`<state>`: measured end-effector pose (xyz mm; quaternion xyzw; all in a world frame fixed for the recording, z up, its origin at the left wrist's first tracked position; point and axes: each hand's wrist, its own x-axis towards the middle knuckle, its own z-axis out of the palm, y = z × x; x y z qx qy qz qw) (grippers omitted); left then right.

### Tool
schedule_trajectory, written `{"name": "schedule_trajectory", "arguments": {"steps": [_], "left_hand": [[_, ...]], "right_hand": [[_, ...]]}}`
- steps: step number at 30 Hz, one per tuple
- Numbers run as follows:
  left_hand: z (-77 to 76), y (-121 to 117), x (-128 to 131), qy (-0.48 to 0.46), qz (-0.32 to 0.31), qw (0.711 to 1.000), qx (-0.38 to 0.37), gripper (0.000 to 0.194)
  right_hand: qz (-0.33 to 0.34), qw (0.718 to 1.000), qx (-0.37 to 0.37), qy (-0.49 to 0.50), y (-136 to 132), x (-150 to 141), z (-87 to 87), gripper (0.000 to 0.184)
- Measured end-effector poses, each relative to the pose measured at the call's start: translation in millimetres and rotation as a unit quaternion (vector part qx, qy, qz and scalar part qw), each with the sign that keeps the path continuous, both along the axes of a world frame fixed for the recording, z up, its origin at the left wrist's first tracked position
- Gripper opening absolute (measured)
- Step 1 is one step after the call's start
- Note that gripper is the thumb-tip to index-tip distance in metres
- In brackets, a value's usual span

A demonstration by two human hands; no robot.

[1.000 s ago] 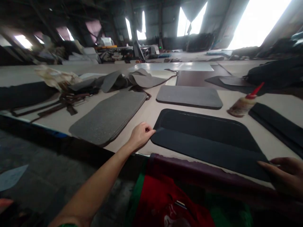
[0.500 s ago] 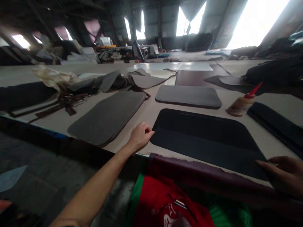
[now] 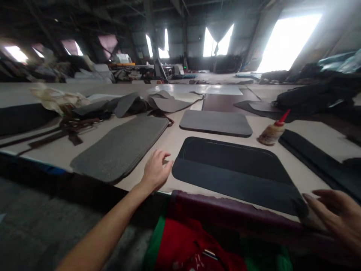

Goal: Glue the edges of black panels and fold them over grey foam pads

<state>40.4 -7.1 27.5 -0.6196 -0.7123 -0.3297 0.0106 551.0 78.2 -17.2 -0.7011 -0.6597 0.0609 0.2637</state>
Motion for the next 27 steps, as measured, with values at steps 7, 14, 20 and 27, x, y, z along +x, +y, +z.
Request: {"name": "schedule_trajectory", "arguments": {"steps": [7, 14, 20, 27], "left_hand": [[13.9, 7.1, 90.0, 0.108, -0.366, 0.923, -0.055, 0.04], [-11.8, 10.0, 68.4, 0.104, -0.363, 0.92, -0.107, 0.036], [-23.5, 0.7, 15.6, 0.107, -0.328, 0.934, -0.092, 0.038], [-30.2, -11.5, -17.8, 0.129, -0.272, 0.952, -0.063, 0.042]], "right_hand": [[0.382, 0.918, 0.065, -0.086, -48.0, -156.9, 37.2, 0.051], [0.357, 0.916, -0.022, -0.18, -57.4, -145.6, 22.9, 0.063], [0.248, 0.947, -0.031, -0.2, -60.3, -88.7, 11.7, 0.071], [0.17, 0.954, -0.024, -0.245, -60.6, -51.1, -4.6, 0.071]]}}
